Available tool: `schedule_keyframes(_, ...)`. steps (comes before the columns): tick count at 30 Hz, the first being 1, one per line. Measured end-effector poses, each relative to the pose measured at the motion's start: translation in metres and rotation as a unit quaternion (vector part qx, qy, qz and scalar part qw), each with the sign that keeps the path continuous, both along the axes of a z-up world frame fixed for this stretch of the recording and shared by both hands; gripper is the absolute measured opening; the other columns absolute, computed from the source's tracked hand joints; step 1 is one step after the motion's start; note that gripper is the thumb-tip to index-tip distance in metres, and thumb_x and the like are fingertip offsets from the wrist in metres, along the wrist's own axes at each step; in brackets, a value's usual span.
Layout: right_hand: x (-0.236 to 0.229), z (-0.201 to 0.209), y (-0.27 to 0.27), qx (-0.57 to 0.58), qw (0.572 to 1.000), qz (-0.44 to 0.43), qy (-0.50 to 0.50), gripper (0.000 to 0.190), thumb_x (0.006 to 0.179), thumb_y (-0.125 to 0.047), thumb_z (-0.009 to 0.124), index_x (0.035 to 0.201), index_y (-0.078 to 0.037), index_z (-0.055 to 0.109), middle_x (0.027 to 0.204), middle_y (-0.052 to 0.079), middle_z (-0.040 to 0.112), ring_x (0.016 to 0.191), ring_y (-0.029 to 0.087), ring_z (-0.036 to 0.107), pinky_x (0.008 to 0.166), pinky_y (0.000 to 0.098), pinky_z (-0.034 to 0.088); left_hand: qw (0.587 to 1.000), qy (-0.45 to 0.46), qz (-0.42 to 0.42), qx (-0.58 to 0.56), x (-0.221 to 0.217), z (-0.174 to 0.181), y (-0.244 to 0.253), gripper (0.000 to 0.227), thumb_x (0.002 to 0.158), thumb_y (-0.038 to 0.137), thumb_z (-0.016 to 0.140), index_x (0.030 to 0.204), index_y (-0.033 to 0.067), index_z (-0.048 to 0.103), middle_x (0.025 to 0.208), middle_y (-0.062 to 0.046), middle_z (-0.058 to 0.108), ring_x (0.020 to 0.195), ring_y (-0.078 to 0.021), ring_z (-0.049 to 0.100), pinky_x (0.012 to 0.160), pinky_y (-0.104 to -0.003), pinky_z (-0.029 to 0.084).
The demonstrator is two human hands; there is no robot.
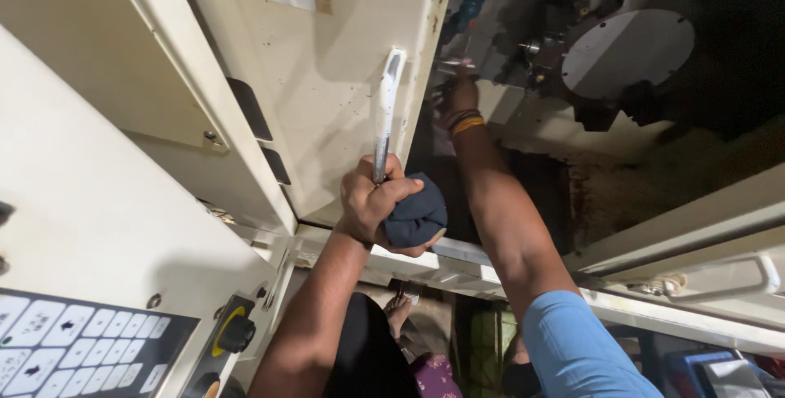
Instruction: The person sits on the floor and repeatedly wipes the lower edge of a machine door with a dark cloth. They open the door to wipe the interior, then close it and continue wiping the exterior. The person also picks up and wipes small metal parts from a nearby table before placing them back.
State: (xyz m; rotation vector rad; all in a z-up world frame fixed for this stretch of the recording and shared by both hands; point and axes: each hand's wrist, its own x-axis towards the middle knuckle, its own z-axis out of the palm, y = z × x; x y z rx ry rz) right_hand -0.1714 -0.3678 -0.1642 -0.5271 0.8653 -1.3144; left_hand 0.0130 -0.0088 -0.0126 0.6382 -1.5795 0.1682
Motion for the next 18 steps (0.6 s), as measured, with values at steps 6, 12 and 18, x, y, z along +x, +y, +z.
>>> schedule_keyframes(6,-0.041,0.039,0.01,-0.074,0.961,-0.028,-0.265,0.063,0.088,-0.081,0.043,0.072,-0.022,0.057,0.079,0.005,0.061,0.064,0.025,0.058,0.055,0.0414,0.048,1.0,0.008,-0.01,0.007,0.004,-0.001,-0.003,0.03,0.078,0.01,0.086,0.103,0.0186,0.072,0.089,-0.002,0.058,0.074,-0.0181,0.064,0.062,-0.032,0.052)
schedule_keyframes(12,-0.037,0.067,0.05,-0.054,0.934,0.061,-0.347,0.085,0.078,-0.091,0.033,0.071,-0.011,0.059,0.085,0.018,0.068,0.063,0.026,0.059,0.05,0.033,0.046,1.0,0.008,0.011,-0.019,0.003,0.01,0.002,0.04,0.065,0.018,0.083,0.103,0.0174,0.069,0.089,-0.005,0.057,0.074,-0.0201,0.063,0.063,-0.033,0.052)
schedule_keyframes(18,-0.027,0.034,0.016,-0.075,0.935,0.088,-0.336,0.061,0.096,-0.067,0.034,0.089,-0.013,0.062,0.096,0.021,0.07,0.071,0.027,0.06,0.054,0.0313,0.045,0.998,0.023,0.029,-0.042,-0.002,0.013,0.003,0.042,0.062,0.025,0.08,0.101,0.0161,0.068,0.086,-0.006,0.054,0.068,-0.0198,0.059,0.059,-0.032,0.049)
